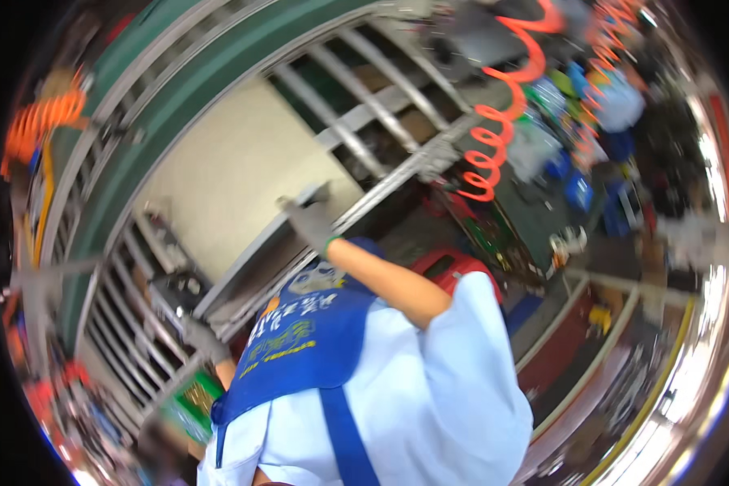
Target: The person is assembling an electrical motor component onto a metal base using a pneumatic screwdriver.
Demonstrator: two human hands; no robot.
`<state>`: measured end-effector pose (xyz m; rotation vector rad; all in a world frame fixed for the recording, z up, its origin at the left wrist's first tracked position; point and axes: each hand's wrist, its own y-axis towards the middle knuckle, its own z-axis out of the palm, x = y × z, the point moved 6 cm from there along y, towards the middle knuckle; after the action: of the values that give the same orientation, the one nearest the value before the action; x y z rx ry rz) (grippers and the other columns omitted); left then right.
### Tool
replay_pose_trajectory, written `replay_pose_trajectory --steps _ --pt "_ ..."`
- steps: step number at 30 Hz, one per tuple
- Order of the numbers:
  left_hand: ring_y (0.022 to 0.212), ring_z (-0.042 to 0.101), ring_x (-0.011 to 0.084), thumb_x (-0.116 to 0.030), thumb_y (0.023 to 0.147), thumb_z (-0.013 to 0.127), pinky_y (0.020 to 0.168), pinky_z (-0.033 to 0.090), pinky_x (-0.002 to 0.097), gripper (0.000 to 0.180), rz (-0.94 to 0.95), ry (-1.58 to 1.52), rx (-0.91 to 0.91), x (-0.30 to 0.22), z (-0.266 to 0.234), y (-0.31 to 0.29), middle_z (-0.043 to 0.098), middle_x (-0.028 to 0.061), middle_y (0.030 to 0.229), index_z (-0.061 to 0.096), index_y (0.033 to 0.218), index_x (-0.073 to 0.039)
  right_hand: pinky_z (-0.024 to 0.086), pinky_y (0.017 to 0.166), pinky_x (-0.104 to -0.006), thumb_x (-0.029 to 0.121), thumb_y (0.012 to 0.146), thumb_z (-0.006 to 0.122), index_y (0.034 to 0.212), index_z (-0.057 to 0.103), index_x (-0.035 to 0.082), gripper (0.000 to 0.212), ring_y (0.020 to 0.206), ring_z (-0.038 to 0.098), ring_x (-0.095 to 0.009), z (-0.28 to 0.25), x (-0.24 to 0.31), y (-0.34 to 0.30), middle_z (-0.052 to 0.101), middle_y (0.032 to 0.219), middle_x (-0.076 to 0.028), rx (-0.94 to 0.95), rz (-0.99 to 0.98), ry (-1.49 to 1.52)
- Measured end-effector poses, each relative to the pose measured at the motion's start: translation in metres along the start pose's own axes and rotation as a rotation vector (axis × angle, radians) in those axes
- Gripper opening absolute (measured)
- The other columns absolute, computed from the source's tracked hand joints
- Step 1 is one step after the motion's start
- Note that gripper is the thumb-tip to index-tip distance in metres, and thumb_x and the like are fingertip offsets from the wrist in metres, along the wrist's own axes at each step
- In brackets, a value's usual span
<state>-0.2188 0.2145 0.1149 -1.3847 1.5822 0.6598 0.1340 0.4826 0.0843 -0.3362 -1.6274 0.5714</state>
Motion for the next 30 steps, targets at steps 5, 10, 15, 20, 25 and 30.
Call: replay_pose_trajectory --steps 5,10,15,20,25,30 --pt "0.084 0.065 0.0285 -0.047 0.097 0.058 0.077 0.051 0.0416 0.064 0.014 0.152 0.083 -0.011 -0.001 0.026 0.071 0.0202 0.096 0.068 0.106 0.015 0.048 0.101 -0.0409 0.062 0.08 0.074 0.137 0.042 -0.016 0.102 0.12 0.062 -0.036 0.009 -0.008 -0.016 0.061 0.129 -0.03 -0.16 0.193 0.112" --pt "0.104 0.063 0.0313 -0.057 0.1 0.051 0.087 0.051 0.0415 0.076 0.141 0.122 0.206 -0.004 0.021 0.048 0.064 0.0223 0.114 0.053 0.13 0.013 0.041 0.11 -0.0425 0.07 0.08 0.069 0.141 0.036 -0.018 0.112 0.13 0.054 -0.041 -0.006 -0.002 -0.027 0.054 0.137 -0.035 -0.226 0.113 0.148" --pt "0.128 0.052 0.0405 -0.053 0.103 0.048 0.108 0.047 0.0456 0.08 -0.108 -0.198 0.183 0.015 -0.02 -0.003 0.043 0.0283 0.146 0.027 0.152 0.006 0.04 0.111 -0.0439 0.075 0.08 0.064 0.14 0.037 -0.018 0.114 0.131 0.052 -0.045 -0.003 -0.017 -0.039 0.052 0.138 -0.036 -0.172 0.051 -0.1" --pt "0.1 0.064 0.0327 -0.045 0.1 0.053 0.081 0.055 0.0405 0.066 -0.329 0.003 0.24 0.101 -0.002 -0.032 0.059 0.0247 0.126 0.05 0.138 0.009 0.04 0.112 -0.0449 0.065 0.085 0.061 0.143 0.042 -0.007 0.095 0.136 0.047 -0.043 -0.054 -0.049 -0.055 0.048 0.145 -0.031 -0.098 -0.13 -0.357" --pt "0.09 0.063 0.0271 -0.035 0.1 0.05 0.073 0.053 0.0369 0.042 -0.29 0.116 0.62 0.105 0.056 -0.089 0.061 0.0185 0.107 0.056 0.116 0.004 0.043 0.11 -0.0451 0.05 0.084 0.062 0.133 0.057 -0.001 0.071 0.13 0.053 -0.04 -0.223 -0.161 -0.089 0.056 0.137 -0.027 -0.361 0.128 -0.568" --pt "0.085 0.064 0.022 -0.024 0.097 0.051 0.068 0.053 0.0315 0.024 -0.362 0.041 0.79 0.09 0.109 -0.169 0.061 0.012 0.094 0.058 0.104 -0.002 0.052 0.093 -0.0517 0.047 0.08 0.063 0.098 0.071 -0.004 0.055 0.104 0.066 -0.046 -0.495 -0.245 -0.18 0.067 0.112 -0.032 -0.847 0.337 -0.472"
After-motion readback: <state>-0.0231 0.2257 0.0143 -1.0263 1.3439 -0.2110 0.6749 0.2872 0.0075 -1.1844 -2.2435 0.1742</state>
